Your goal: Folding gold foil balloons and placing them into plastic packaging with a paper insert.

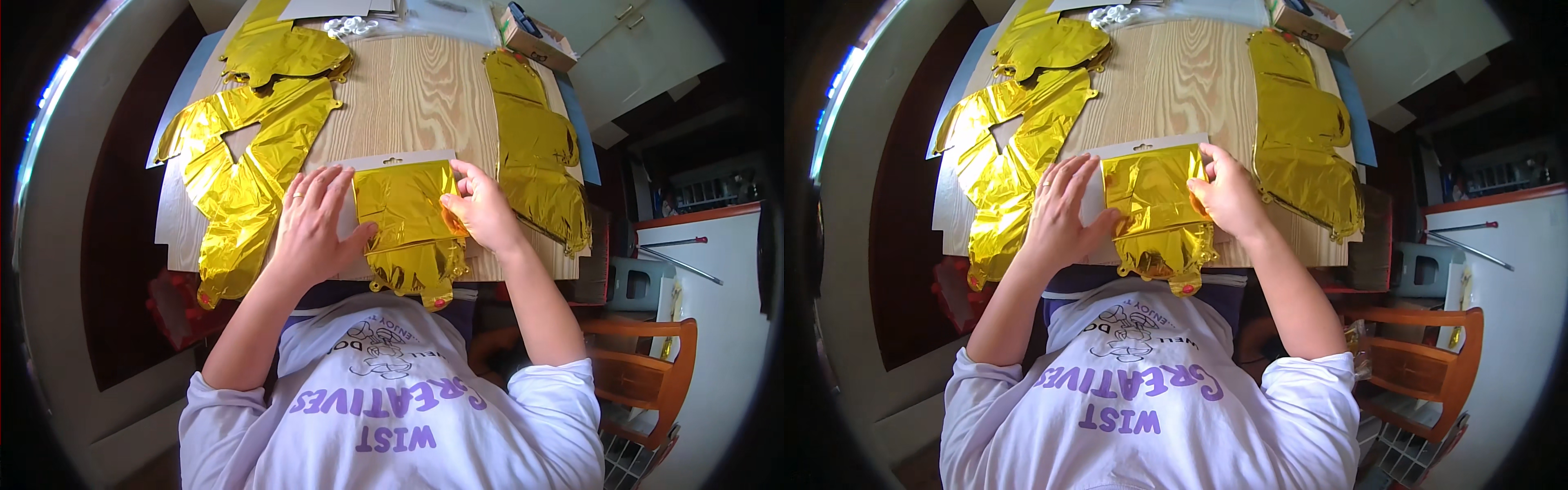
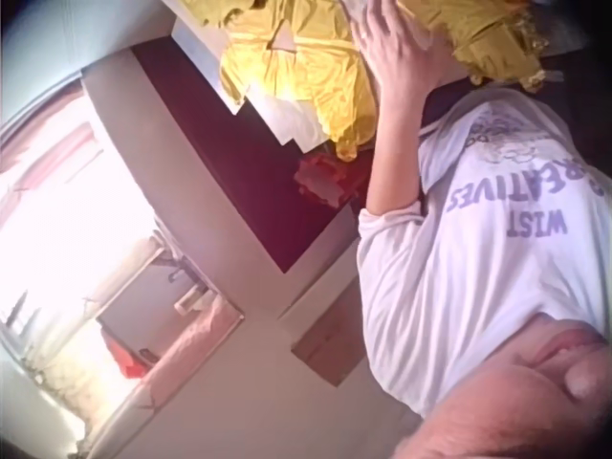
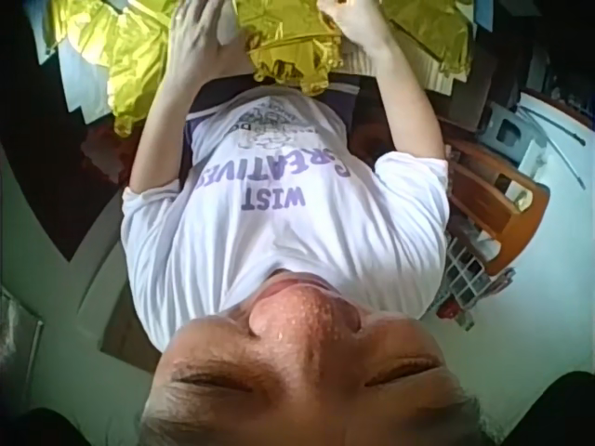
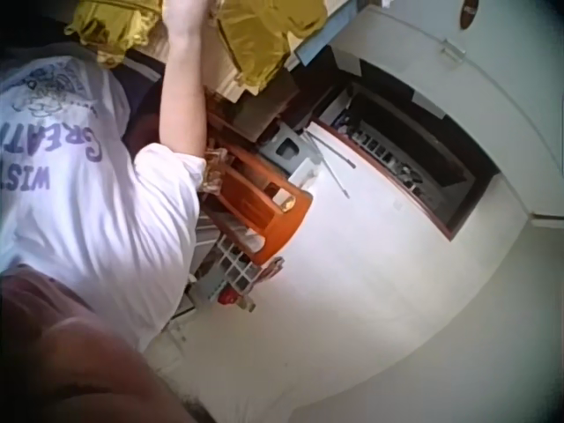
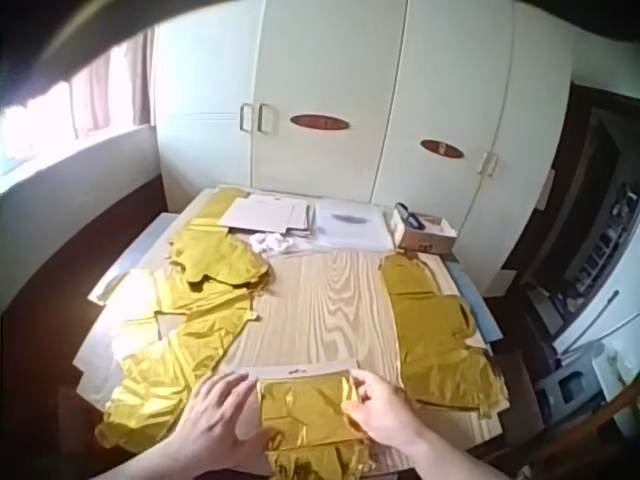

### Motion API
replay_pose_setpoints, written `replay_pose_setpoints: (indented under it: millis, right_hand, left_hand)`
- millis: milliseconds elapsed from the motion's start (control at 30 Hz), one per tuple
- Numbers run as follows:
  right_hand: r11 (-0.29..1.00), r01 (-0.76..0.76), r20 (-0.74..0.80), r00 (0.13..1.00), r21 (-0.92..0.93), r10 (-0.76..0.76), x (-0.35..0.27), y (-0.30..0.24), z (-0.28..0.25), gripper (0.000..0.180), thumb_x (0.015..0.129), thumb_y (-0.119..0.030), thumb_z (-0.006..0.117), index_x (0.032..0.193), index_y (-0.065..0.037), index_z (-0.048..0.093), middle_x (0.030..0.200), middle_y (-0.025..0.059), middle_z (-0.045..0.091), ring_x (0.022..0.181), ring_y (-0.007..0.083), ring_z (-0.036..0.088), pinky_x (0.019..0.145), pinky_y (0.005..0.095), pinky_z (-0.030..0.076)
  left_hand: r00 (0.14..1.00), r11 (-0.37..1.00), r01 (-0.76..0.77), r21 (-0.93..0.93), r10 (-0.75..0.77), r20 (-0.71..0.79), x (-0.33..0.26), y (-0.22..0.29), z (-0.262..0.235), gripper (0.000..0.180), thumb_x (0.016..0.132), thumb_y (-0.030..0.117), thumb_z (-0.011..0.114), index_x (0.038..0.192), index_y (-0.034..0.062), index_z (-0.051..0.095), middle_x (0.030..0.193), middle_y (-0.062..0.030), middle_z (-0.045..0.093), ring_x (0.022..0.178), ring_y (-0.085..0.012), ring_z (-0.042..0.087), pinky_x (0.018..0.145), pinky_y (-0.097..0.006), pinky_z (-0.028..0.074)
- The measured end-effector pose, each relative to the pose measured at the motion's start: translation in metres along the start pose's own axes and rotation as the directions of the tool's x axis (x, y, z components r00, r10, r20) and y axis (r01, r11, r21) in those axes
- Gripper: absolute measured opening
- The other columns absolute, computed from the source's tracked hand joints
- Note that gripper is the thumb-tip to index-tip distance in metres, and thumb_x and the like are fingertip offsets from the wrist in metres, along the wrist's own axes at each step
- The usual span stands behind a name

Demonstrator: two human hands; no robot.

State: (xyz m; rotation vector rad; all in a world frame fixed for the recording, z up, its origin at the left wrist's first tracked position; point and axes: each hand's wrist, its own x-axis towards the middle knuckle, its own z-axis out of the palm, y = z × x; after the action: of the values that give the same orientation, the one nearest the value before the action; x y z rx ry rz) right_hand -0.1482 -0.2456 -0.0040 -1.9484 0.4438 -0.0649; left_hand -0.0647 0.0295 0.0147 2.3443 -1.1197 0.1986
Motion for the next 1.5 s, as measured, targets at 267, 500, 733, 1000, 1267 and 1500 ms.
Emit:
replay_pose_setpoints:
  millis: [267,500,733,1000,1267,1500]
  right_hand:
    - [0.924,0.092,-0.144,0.978,-0.370,-0.154,-0.025,-0.028,0.012,0.054,0.087,-0.012,0.073,0.137,0.000,0.053,0.111,0.0229,0.068,0.096,0.0371,0.068,0.088,0.0427,0.055]
    - [0.807,0.151,-0.055,0.974,-0.571,-0.221,-0.038,-0.040,-0.019,0.044,0.092,-0.013,0.067,0.132,0.002,0.058,0.127,0.0217,0.064,0.118,0.0382,0.060,0.102,0.0441,0.047]
    - [0.598,0.479,0.247,0.869,-0.642,-0.429,-0.018,-0.024,-0.001,0.065,0.103,-0.039,0.053,0.154,-0.001,0.037,0.160,0.0212,0.035,0.150,0.0362,0.030,0.124,0.0500,0.021]
    - [0.509,0.452,0.320,0.889,-0.733,-0.328,-0.026,0.003,0.014,0.081,0.104,-0.054,0.043,0.161,-0.002,0.018,0.169,0.0192,0.014,0.156,0.0353,0.012,0.125,0.0549,0.004]
    - [0.545,0.447,0.322,0.893,-0.709,-0.314,-0.028,0.003,0.013,0.087,0.101,-0.056,0.047,0.160,0.002,0.017,0.169,0.0218,0.010,0.157,0.0369,0.008,0.125,0.0570,0.002]
    - [0.587,0.505,0.345,0.862,-0.633,-0.371,-0.028,0.001,0.001,0.095,0.094,-0.060,0.059,0.160,-0.003,0.021,0.168,0.0215,0.014,0.156,0.0367,0.012,0.125,0.0565,0.005]
  left_hand:
    - [0.996,0.997,0.018,-0.080,-0.010,0.092,-0.012,0.002,0.009,0.076,0.092,0.043,0.068,0.148,-0.0016,0.043,0.145,-0.0244,0.048,0.137,-0.0432,0.043,0.115,-0.051,0.034]
    - [0.996,1.000,-0.022,-0.019,0.024,0.084,-0.005,-0.002,0.001,0.074,0.091,0.044,0.069,0.145,-0.0013,0.047,0.145,-0.0226,0.048,0.136,-0.0414,0.043,0.114,-0.052,0.035]
    - [0.951,0.967,-0.243,-0.074,0.253,0.180,0.017,-0.008,0.011,0.083,0.091,0.047,0.068,0.151,-0.0011,0.038,0.158,-0.0224,0.036,0.149,-0.0388,0.031,0.123,-0.052,0.022]
    - [0.920,0.963,-0.269,-0.002,0.257,0.297,0.012,-0.019,0.016,0.088,0.094,0.052,0.059,0.157,-0.0014,0.028,0.163,-0.0213,0.029,0.154,-0.0349,0.024,0.125,-0.051,0.015]
    - [0.906,0.949,-0.309,0.063,0.274,0.321,0.012,-0.019,0.016,0.089,0.096,0.057,0.051,0.157,-0.0033,0.028,0.164,-0.0213,0.028,0.154,-0.0357,0.022,0.126,-0.051,0.014]
    - [0.901,0.955,-0.298,-0.014,0.285,0.327,0.013,-0.020,0.013,0.104,0.088,0.071,0.055,0.157,-0.0015,0.028,0.164,-0.0215,0.027,0.154,-0.0363,0.022,0.125,-0.051,0.013]
